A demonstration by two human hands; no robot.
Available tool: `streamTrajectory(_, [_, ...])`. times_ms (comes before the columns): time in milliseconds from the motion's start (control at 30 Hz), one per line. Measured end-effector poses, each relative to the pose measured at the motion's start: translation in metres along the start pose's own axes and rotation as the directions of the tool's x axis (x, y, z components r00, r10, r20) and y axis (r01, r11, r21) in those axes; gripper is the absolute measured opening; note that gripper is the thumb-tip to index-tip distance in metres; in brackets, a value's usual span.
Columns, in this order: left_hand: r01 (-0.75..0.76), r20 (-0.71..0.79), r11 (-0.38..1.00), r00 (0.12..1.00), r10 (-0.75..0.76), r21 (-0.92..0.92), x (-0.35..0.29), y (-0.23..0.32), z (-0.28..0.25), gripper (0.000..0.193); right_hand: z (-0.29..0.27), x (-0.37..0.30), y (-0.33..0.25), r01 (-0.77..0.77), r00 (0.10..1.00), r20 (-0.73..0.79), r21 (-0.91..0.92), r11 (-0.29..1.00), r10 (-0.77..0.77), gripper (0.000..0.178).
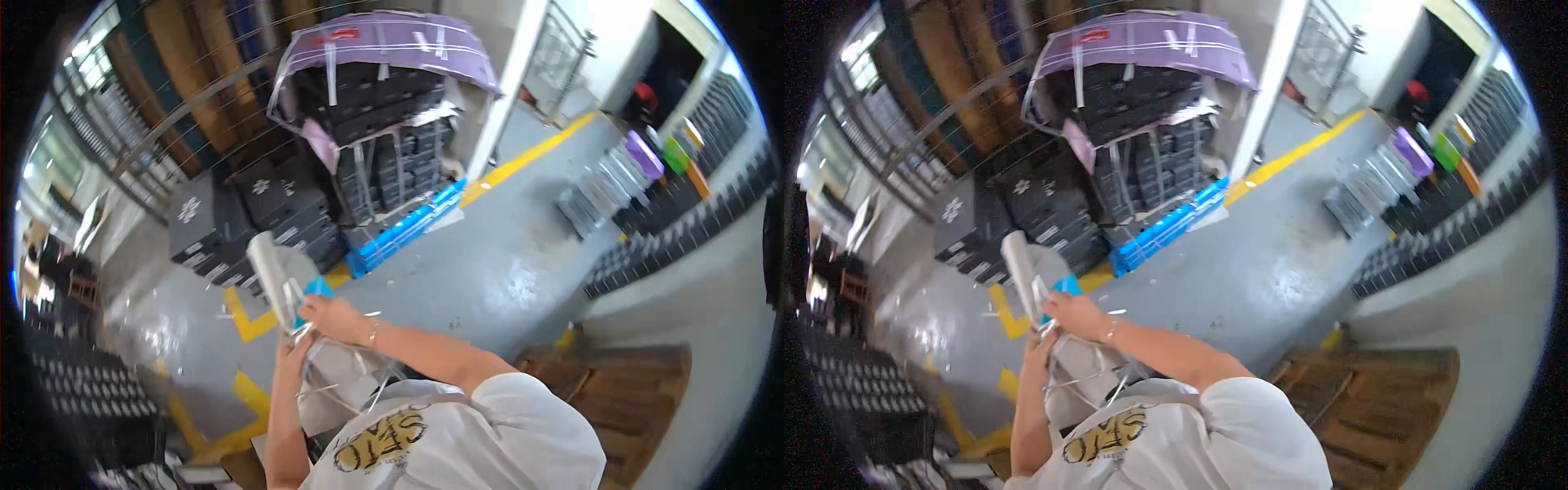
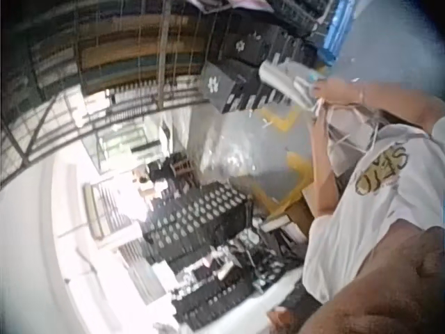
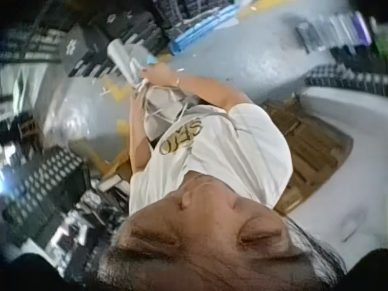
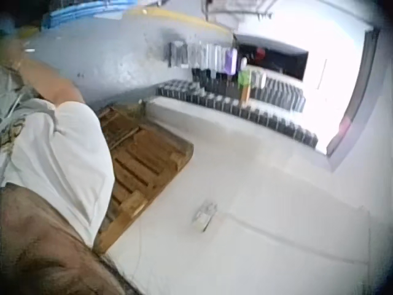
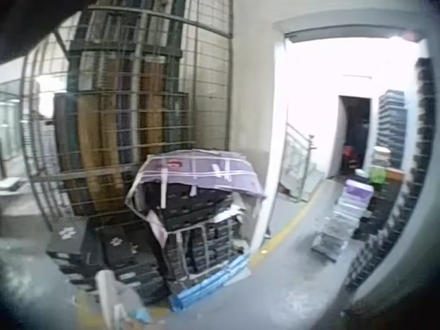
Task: Pack shoes into boxes and apply product labels at a workstation.
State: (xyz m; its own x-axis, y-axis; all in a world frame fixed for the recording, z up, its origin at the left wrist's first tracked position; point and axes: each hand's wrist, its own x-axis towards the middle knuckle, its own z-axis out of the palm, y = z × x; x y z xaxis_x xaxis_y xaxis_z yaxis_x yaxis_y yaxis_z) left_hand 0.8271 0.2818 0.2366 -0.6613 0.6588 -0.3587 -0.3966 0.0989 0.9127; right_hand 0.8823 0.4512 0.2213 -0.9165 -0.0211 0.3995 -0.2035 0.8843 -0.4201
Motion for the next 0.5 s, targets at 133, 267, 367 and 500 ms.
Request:
streamTrajectory(133, [-0.088,-0.027,0.991,0.996,0.086,-0.102,0.036,-0.029,0.046,0.059,-0.039,-0.015,0.040,-0.048,0.996,0.070,0.006,0.999,0.048,0.031])
streamTrajectory(267, [-0.036,-0.050,0.980,0.998,0.026,-0.193,0.054,-0.047,0.081,0.057,-0.081,-0.040,0.075,-0.151,0.980,0.143,0.079,0.985,0.139,0.039])
streamTrajectory(367, [0.021,-0.085,0.982,0.996,-0.038,-0.188,0.064,-0.032,0.122,0.057,-0.093,-0.053,0.110,-0.131,0.971,0.232,0.283,0.950,0.065,0.047])
streamTrajectory(500, [-0.069,-0.121,0.987,0.991,0.052,-0.142,0.096,-0.045,0.121,0.049,-0.117,-0.050,0.158,-0.096,0.988,0.152,0.469,0.878,0.027,0.049])
